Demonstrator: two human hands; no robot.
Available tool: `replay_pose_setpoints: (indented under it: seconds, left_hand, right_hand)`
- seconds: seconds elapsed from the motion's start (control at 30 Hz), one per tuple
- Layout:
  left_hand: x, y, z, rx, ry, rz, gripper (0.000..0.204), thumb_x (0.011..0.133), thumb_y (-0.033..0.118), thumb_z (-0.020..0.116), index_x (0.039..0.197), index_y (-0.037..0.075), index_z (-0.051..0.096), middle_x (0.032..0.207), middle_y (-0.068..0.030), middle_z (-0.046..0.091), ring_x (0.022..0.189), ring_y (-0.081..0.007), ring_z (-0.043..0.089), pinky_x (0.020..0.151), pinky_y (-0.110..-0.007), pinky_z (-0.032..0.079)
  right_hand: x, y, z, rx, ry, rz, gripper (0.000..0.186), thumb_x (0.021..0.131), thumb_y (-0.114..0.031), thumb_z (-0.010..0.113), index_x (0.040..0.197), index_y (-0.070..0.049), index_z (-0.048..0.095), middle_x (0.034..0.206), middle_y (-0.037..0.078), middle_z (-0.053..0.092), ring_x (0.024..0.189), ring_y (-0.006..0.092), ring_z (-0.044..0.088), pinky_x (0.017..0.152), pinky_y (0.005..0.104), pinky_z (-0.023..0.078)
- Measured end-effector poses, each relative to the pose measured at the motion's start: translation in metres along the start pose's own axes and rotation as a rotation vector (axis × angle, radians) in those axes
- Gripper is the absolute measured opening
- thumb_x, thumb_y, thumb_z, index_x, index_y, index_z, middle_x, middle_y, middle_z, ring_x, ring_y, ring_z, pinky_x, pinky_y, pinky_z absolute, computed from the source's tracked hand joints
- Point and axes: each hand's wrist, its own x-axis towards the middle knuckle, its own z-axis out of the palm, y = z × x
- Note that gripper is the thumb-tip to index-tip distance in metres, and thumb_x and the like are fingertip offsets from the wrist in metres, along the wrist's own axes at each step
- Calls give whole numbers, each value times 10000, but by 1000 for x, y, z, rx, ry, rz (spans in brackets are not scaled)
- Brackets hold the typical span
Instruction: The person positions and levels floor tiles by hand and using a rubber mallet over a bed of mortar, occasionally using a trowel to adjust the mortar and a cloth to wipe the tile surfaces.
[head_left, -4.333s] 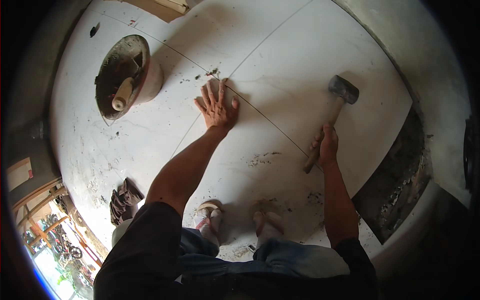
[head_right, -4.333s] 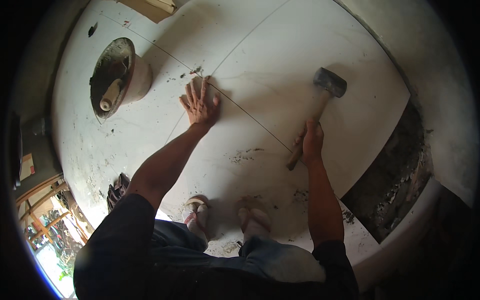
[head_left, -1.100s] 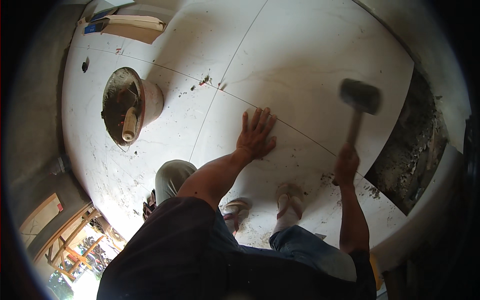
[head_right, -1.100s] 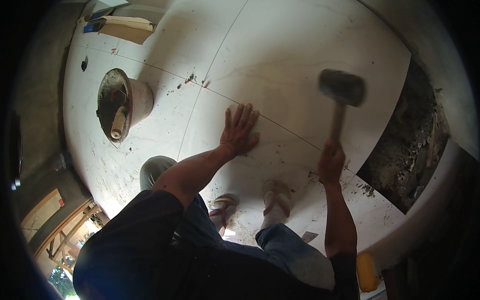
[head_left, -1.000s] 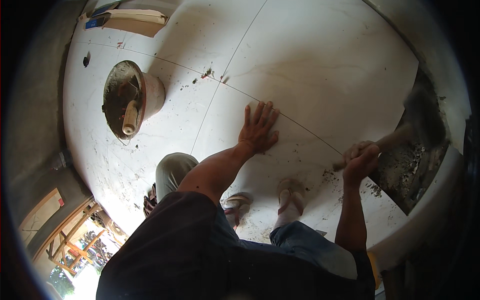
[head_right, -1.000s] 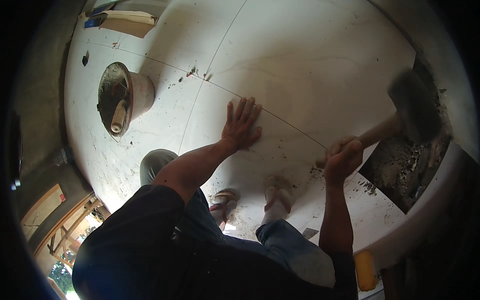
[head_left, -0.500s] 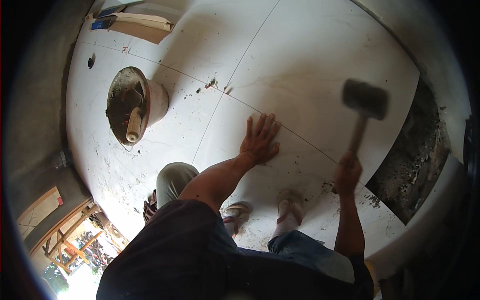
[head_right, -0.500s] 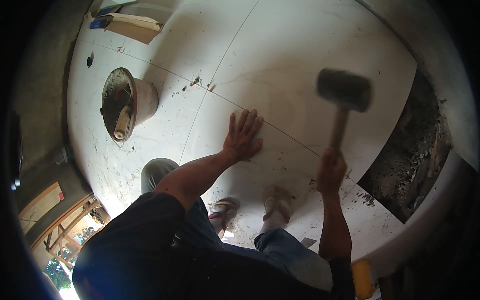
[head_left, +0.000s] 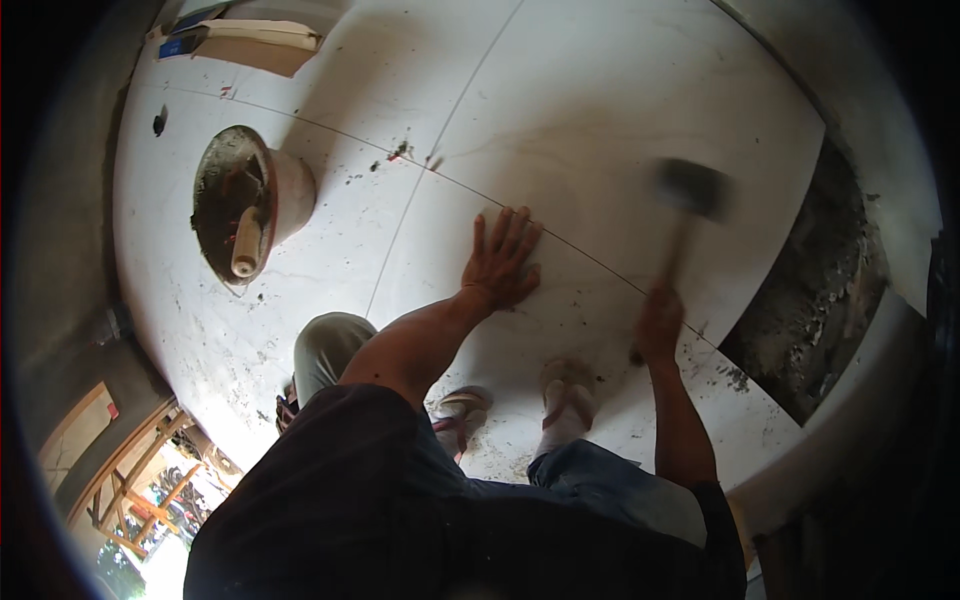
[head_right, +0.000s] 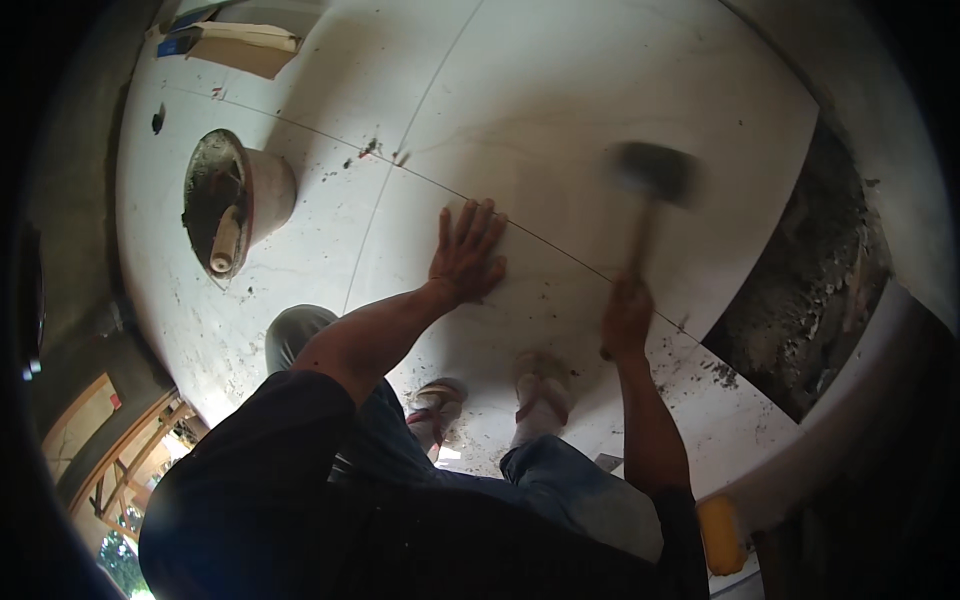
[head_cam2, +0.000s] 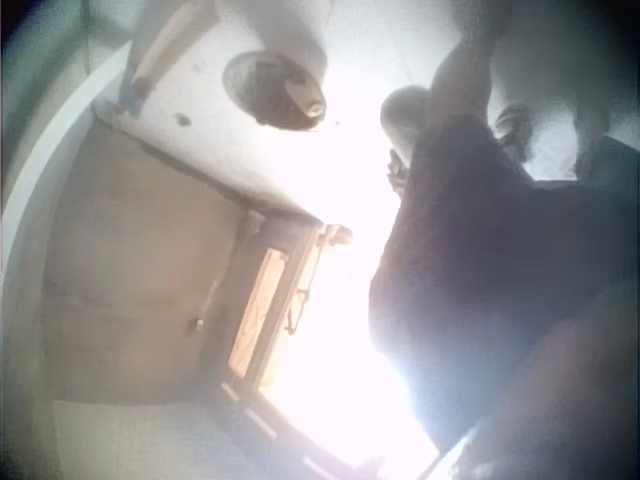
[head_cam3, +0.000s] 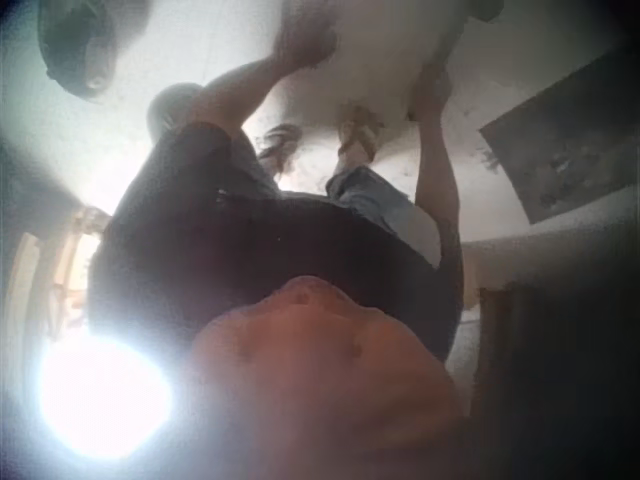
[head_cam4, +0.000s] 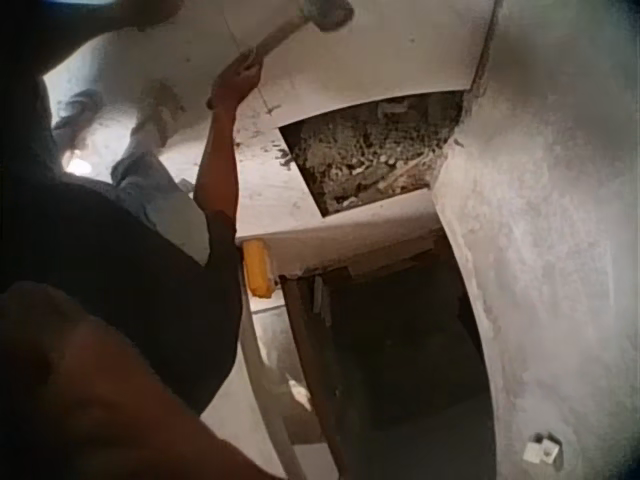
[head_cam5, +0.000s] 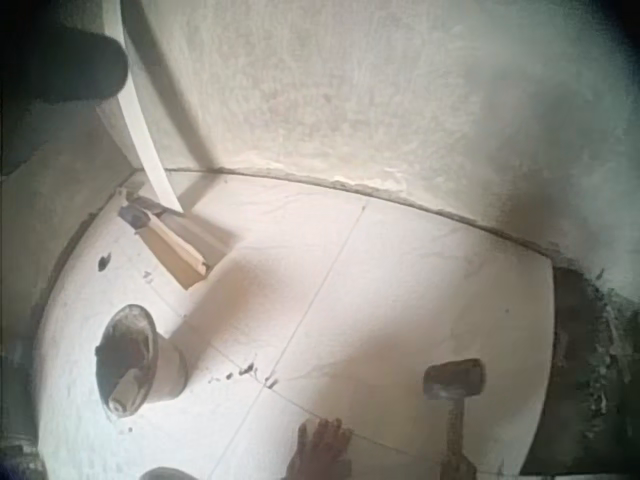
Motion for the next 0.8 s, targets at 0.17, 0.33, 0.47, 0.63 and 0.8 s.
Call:
replay_pose_setpoints:
  seconds: [0.17, 0.33, 0.47, 0.63, 0.8]
  left_hand:
    - [-10, -11, -3, 6, 71, 11, 736, 826, 400, 540, 1457, 150, 255, 1540, -123, 161, 1424, -330, 126, 1109, -622, 67]
    - [1, 5, -1, 12, -5, 0, 743, 823, 390, 546, 1461, 148, 252, 1532, -119, 171, 1421, -324, 136, 1109, -623, 61]
    - [-12, -10, -6, 13, 36, -8, 744, 824, 387, 545, 1462, 146, 248, 1530, -119, 165, 1425, -321, 120, 1111, -622, 45]
    - [-4, -1, -1, 24, 12, -5, 738, 816, 374, 551, 1457, 136, 272, 1525, -133, 191, 1418, -341, 145, 1109, -625, 63]
    - [1, 20, 3, 89, -70, 174, 738, 820, 353, 559, 1458, 121, 271, 1539, -129, 170, 1423, -368, 116, 1115, -616, 52]
  right_hand:
    - [24, -64, -3, 477, -184, 287, 471, 929, -459, 547, 881, 9, 571, 653, 47, 531, 602, 110, 484, 549, 300, 413]
    - [-11, 35, -3, -440, -128, -181, 454, 951, -454, 517, 737, -56, 477, 587, -15, 460, 495, 72, 418, 447, 264, 370]
    - [18, -64, -12, 275, -234, 396, 435, 940, -419, 552, 807, -6, 540, 613, -3, 496, 531, 111, 498, 498, 266, 416]
    - [-14, -3, -9, -220, -198, 112, 494, 924, -465, 546, 836, 21, 565, 570, 89, 531, 478, 190, 497, 503, 354, 425]
    - [-11, -22, -22, -126, -245, 338, 490, 933, -455, 539, 801, 17, 557, 570, 42, 523, 487, 152, 507, 477, 334, 418]
